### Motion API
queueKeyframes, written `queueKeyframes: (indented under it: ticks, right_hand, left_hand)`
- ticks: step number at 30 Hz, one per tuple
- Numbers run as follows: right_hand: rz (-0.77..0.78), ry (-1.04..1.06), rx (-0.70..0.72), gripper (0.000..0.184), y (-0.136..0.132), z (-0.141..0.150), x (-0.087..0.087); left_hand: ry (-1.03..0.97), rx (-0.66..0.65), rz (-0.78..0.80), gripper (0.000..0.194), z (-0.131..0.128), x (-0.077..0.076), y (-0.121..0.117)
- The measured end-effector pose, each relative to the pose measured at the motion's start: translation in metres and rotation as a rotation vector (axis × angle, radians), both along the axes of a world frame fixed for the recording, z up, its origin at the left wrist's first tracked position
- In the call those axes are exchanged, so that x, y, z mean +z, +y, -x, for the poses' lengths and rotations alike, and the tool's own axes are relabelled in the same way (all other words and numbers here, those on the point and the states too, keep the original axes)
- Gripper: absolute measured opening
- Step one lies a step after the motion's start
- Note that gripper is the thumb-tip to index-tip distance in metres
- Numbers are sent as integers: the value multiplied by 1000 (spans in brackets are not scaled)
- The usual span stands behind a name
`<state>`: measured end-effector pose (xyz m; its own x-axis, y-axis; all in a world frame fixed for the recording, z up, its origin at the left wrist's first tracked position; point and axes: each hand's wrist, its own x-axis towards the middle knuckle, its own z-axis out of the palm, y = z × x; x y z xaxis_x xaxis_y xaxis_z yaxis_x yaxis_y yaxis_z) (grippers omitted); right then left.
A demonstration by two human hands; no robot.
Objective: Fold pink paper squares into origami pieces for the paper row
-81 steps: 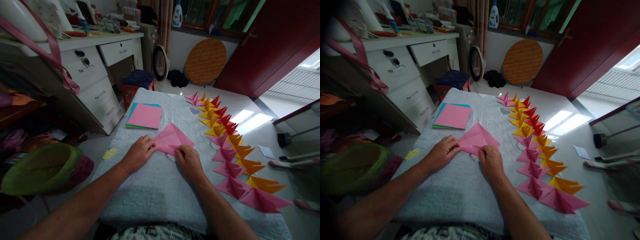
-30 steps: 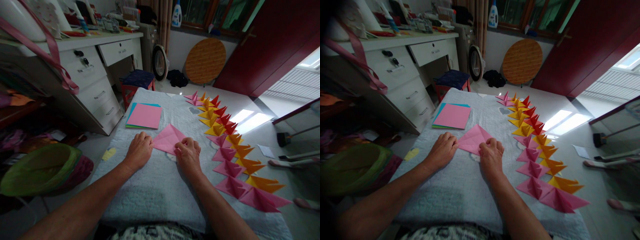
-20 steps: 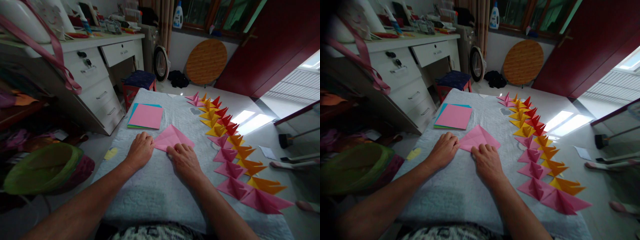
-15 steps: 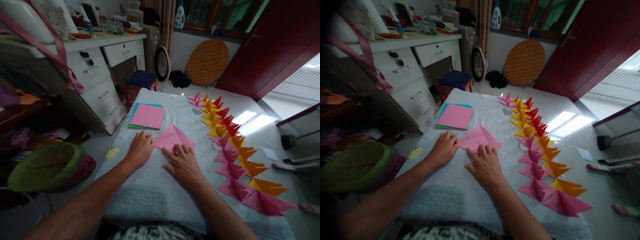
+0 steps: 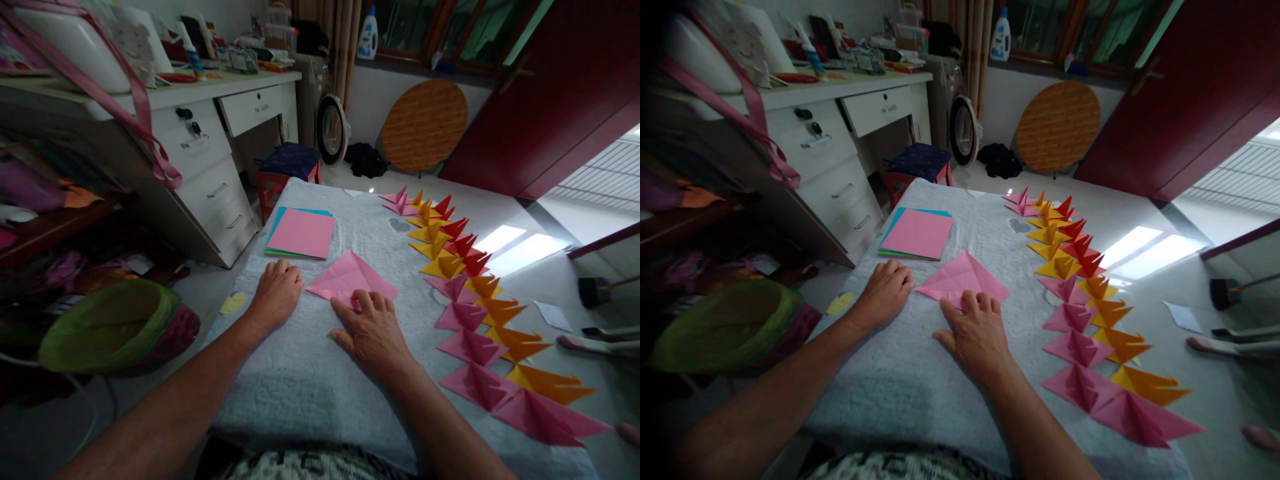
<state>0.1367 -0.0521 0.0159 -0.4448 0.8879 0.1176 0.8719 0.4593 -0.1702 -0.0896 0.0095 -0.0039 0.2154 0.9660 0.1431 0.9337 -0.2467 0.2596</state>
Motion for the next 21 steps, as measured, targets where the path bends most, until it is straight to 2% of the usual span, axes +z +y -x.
queueKeyframes:
  ticks: [5, 7, 9, 11, 14, 15, 21]
  right_hand:
    - [4, -7, 2, 55, 0, 0, 0]
    - [9, -13, -2, 55, 0, 1, 0]
    - [16, -21, -7, 56, 1, 1, 0]
    - [25, -28, -11, 57, 1, 0, 0]
    - [36, -39, -16, 50, 0, 0, 1]
    - [38, -40, -18, 48, 0, 0, 1]
    - [45, -34, -31, 49, -3, 0, 3]
  left_hand:
    - [-59, 65, -102, 12, 2, 7, 1]
    - [-112, 20, -147, 12, -2, 12, -3]
    - [-161, -102, -177, 15, -10, 16, -10]
    - [-173, -283, -180, 17, -18, 16, -19]
    - [-135, -569, -154, 25, -30, 11, -33]
    - [-110, -608, -145, 28, -33, 9, -36]
    - [120, -504, -136, 33, -41, 5, -49]
